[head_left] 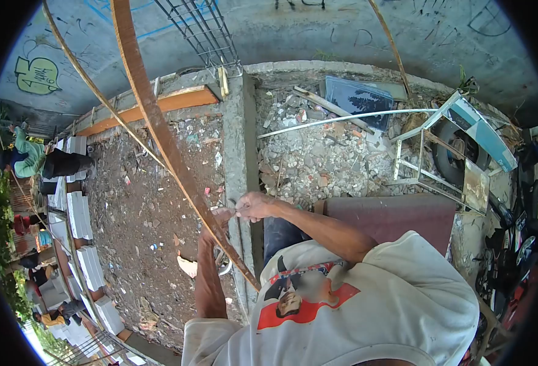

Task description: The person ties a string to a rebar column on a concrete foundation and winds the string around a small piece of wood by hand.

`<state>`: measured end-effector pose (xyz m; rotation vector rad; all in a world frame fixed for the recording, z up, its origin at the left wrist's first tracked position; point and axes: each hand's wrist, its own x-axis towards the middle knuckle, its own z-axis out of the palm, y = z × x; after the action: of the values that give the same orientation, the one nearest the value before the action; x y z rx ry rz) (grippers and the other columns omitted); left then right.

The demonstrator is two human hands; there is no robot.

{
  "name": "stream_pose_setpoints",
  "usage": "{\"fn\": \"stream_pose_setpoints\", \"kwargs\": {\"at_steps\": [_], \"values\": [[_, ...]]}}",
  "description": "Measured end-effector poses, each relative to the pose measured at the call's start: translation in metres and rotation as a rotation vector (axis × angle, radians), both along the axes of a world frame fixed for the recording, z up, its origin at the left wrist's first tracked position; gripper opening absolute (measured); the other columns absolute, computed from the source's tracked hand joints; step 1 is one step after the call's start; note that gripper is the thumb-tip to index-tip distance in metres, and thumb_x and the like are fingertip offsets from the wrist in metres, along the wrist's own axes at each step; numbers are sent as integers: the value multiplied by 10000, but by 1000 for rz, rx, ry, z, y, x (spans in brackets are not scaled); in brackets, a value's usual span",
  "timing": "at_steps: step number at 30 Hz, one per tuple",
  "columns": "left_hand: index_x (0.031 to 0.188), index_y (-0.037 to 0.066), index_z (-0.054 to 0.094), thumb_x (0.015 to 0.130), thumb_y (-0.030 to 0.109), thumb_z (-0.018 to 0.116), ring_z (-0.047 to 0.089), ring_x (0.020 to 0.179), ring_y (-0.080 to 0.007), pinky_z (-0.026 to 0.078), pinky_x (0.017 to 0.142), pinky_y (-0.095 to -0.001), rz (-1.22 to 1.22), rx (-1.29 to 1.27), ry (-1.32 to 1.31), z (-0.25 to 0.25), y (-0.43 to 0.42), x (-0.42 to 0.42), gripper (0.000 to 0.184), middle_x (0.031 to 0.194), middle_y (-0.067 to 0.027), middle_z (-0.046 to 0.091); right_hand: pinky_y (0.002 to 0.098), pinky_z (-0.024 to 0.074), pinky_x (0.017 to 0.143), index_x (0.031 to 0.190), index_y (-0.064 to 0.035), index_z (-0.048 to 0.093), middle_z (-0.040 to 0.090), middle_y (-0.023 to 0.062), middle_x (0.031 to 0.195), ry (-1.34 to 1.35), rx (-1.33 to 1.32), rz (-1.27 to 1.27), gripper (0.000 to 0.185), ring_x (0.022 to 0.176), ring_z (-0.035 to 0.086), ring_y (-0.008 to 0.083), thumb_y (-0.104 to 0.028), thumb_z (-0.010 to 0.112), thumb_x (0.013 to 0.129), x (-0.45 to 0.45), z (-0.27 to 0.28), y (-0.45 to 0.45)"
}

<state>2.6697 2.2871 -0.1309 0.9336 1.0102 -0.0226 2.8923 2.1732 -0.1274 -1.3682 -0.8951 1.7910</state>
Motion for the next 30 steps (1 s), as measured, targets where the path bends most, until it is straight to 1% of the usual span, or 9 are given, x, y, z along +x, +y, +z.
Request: {"fn": "stream_pose_setpoints", "kwargs": {"at_steps": [1, 3, 7, 10, 11, 15, 17, 20, 30], "values": [[918, 108, 732, 994, 240, 738, 387, 514, -42, 279, 484, -238, -20, 2, 28, 1, 0, 4, 152, 631, 108, 487, 288, 504, 568, 1220, -36, 734, 739, 57, 847, -3, -2, -5, 369, 665, 653, 122, -292, 782, 959, 7, 2, 1], [947, 70, 771, 980, 235, 766, 356, 483, -43, 262, 455, -246, -55, 8, 86, 8, -2, 16, 169, 617, 101, 494, 345, 558, 620, 1027, -67, 790, 756, 49, 853, -197, -60, 62, 261, 672, 673, 145, -304, 760, 925, 21, 5, 2], [980, 35, 782, 1015, 214, 723, 329, 489, -52, 253, 465, -265, -29, 32, 24, 16, -7, 19, 192, 611, 100, 449, 434, 571, 833, 995, -71, 784, 775, 133, 913, -436, 287, 134, 272, 861, 748, 291, -314, 715, 894, 37, -21, 18], [1116, 8, 743, 1046, 226, 679, 452, 543, -77, 395, 526, -271, -35, -187, -79, 2, 1, -1, 238, 681, 54, 540, 472, 563, 867, 978, -59, 760, 763, 190, 957, -455, 350, 123, 259, 936, 739, 368, -289, 658, 917, 68, -10, 45], [1199, 7, 711, 1051, 226, 661, 527, 571, -98, 474, 561, -284, -22, -315, -100, -4, 1, -10, 269, 734, 24, 599, 472, 563, 867, 978, -59, 760, 763, 190, 957, -450, 348, 131, 259, 936, 739, 368, -289, 658, 917, 79, -14, 56], [1124, -10, 754, 1074, 330, 640, 683, 740, -162, 544, 663, -344, -85, -341, -27, -1, 2, -27, 361, 835, -23, 701, 492, 560, 846, 1001, -56, 724, 753, 192, 960, -469, 429, 65, 251, 923, 731, 394, -275, 605, 979, 132, -27, 107], [1204, 5, 725, 1070, 391, 614, 734, 851, -279, 563, 728, -443, 346, -607, 123, 18, -10, -9, 424, 906, -110, 746, 498, 556, 833, 1015, -54, 714, 753, 179, 953, -522, 453, 69, 255, 915, 728, 400, -285, 607, 1009, 166, -28, 136], [1212, 6, 715, 1064, 383, 613, 723, 883, -295, 558, 748, -455, 485, -597, 223, 35, -22, 5, 418, 946, -126, 735, 527, 558, 849, 1025, -72, 720, 753, 201, 970, -546, 369, 48, 256, 945, 733, 416, -284, 581, 989, 216, -26, 170], [1238, 8, 682, 1044, 357, 609, 683, 989, -348, 539, 814, -498, 410, -403, 566, 63, -91, 66, 405, 1078, -177, 700, 517, 556, 849, 1035, -81, 724, 761, 181, 979, -482, 287, 17, 259, 955, 731, 404, -312, 619, 983, 315, -60, 244]]}}
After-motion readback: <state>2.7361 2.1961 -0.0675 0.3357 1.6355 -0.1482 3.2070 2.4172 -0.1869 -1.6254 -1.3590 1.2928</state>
